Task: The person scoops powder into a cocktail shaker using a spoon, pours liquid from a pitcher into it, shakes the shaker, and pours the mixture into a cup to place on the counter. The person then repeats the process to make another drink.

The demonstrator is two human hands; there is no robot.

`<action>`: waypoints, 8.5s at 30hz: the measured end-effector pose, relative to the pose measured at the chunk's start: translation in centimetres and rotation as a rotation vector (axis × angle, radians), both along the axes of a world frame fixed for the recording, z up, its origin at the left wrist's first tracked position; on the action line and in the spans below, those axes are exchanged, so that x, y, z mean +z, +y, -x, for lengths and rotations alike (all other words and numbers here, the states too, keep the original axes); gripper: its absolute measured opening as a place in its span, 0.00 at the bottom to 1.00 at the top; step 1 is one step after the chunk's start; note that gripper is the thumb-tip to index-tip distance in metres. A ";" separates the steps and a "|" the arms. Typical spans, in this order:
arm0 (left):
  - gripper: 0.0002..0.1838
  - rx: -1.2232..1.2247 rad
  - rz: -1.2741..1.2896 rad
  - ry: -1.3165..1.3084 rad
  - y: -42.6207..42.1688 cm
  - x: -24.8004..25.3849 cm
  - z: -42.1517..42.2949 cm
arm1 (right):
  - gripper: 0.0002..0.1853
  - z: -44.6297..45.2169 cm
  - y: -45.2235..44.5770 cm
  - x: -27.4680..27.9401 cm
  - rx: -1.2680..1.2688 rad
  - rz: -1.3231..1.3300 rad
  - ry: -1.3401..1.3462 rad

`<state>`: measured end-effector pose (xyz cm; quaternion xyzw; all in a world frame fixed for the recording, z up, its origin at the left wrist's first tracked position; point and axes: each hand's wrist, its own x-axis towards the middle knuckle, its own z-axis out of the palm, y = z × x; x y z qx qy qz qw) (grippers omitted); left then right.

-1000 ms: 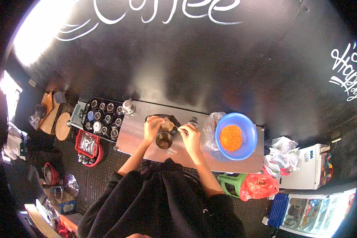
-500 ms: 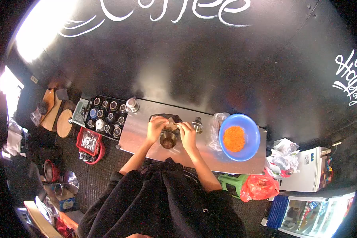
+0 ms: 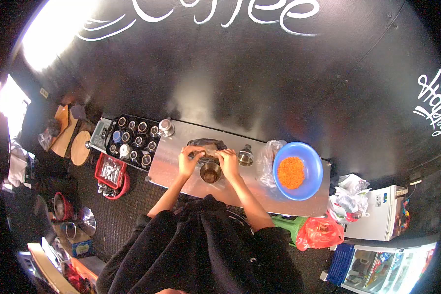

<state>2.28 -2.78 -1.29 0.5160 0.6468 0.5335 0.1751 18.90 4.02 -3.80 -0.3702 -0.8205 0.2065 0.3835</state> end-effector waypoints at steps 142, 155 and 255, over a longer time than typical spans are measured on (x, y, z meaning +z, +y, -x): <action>0.25 -0.092 0.079 -0.011 -0.2 -0.7 1.6 | 0.09 -8.1 -0.1 5.6 -0.357 0.610 0.801; 0.28 -0.099 0.120 0.010 -0.3 -0.3 0.9 | 0.08 -7.6 -4.7 6.8 0.123 0.538 0.219; 0.15 0.416 -0.076 0.082 -3.6 -3.1 -1.4 | 0.16 -9.1 -4.3 -5.2 -0.257 1.212 0.632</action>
